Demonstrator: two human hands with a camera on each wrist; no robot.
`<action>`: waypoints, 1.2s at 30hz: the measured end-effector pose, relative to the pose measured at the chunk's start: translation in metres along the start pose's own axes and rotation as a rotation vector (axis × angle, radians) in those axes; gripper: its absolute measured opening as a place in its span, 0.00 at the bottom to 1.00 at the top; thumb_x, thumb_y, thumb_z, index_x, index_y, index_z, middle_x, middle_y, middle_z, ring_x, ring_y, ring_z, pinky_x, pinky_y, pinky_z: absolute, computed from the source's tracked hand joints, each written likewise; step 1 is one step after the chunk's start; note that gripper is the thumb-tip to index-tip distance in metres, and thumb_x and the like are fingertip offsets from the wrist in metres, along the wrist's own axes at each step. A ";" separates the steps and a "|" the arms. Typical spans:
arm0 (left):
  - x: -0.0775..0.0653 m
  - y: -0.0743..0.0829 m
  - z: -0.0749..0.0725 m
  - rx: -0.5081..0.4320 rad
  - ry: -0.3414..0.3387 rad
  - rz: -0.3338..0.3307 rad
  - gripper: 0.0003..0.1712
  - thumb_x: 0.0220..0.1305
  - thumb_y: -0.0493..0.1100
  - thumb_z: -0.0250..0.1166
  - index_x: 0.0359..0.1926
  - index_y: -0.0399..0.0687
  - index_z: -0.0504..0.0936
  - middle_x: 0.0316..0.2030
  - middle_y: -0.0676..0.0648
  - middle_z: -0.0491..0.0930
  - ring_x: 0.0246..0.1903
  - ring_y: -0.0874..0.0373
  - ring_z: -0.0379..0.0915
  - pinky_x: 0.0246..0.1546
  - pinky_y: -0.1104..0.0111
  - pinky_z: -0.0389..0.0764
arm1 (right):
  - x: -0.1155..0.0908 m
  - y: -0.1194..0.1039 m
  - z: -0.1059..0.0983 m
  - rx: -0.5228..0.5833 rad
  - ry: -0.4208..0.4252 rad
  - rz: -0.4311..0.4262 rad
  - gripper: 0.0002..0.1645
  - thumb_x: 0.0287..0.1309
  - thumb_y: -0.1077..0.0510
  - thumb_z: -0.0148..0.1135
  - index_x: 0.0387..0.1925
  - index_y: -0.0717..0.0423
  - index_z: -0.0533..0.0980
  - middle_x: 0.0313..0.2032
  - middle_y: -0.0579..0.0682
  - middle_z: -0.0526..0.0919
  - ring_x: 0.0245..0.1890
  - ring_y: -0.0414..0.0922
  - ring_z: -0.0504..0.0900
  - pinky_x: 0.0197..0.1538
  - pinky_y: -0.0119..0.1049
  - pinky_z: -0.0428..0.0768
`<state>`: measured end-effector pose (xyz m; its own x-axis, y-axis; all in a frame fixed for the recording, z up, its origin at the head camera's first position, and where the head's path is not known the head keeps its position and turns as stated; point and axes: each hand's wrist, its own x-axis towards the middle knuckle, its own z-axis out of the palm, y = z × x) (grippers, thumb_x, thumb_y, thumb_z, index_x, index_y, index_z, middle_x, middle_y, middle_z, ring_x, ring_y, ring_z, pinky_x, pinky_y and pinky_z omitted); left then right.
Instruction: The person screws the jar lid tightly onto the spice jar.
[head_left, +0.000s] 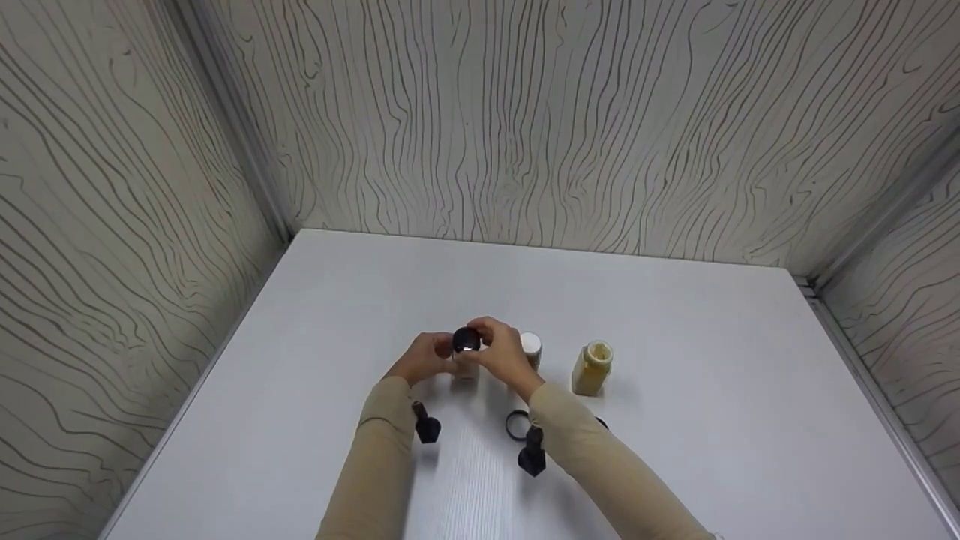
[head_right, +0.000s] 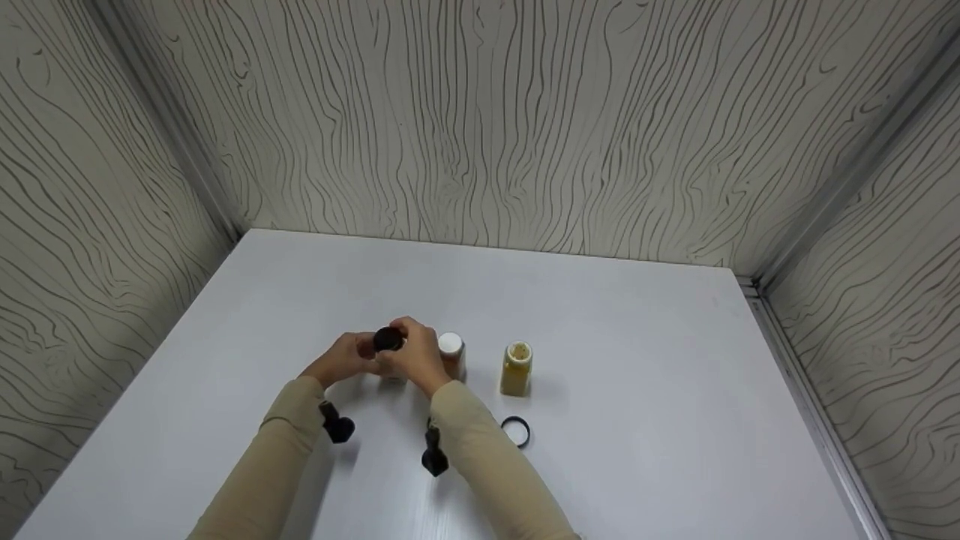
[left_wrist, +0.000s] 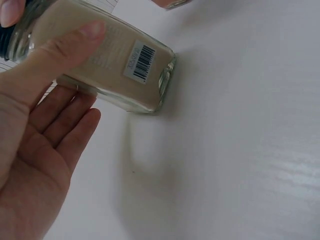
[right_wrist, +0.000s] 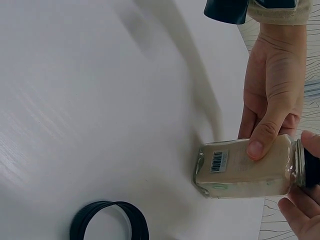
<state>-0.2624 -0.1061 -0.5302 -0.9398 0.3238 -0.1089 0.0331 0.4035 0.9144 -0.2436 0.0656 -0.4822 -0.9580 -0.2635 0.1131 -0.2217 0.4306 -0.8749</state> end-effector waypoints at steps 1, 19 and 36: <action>0.000 0.000 0.000 0.005 -0.001 -0.002 0.24 0.51 0.33 0.69 0.53 0.41 0.81 0.52 0.42 0.83 0.55 0.51 0.78 0.64 0.55 0.75 | 0.000 0.000 0.000 -0.002 0.004 0.001 0.27 0.47 0.64 0.73 0.50 0.68 0.76 0.50 0.65 0.83 0.54 0.57 0.82 0.58 0.49 0.82; 0.002 -0.002 0.002 0.008 0.004 -0.017 0.25 0.50 0.35 0.71 0.53 0.42 0.82 0.53 0.42 0.83 0.55 0.50 0.77 0.65 0.53 0.74 | 0.000 0.000 0.002 0.009 0.017 0.011 0.28 0.45 0.65 0.73 0.50 0.68 0.75 0.48 0.64 0.84 0.53 0.56 0.82 0.58 0.48 0.82; 0.001 -0.001 0.001 -0.004 0.004 -0.007 0.25 0.51 0.34 0.71 0.53 0.41 0.81 0.53 0.41 0.83 0.54 0.49 0.76 0.64 0.53 0.74 | 0.001 0.004 0.001 -0.005 0.017 0.017 0.27 0.44 0.63 0.75 0.48 0.67 0.76 0.47 0.64 0.85 0.51 0.56 0.83 0.57 0.49 0.82</action>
<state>-0.2632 -0.1052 -0.5320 -0.9415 0.3172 -0.1134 0.0254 0.4025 0.9151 -0.2449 0.0663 -0.4863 -0.9646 -0.2411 0.1066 -0.2064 0.4392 -0.8744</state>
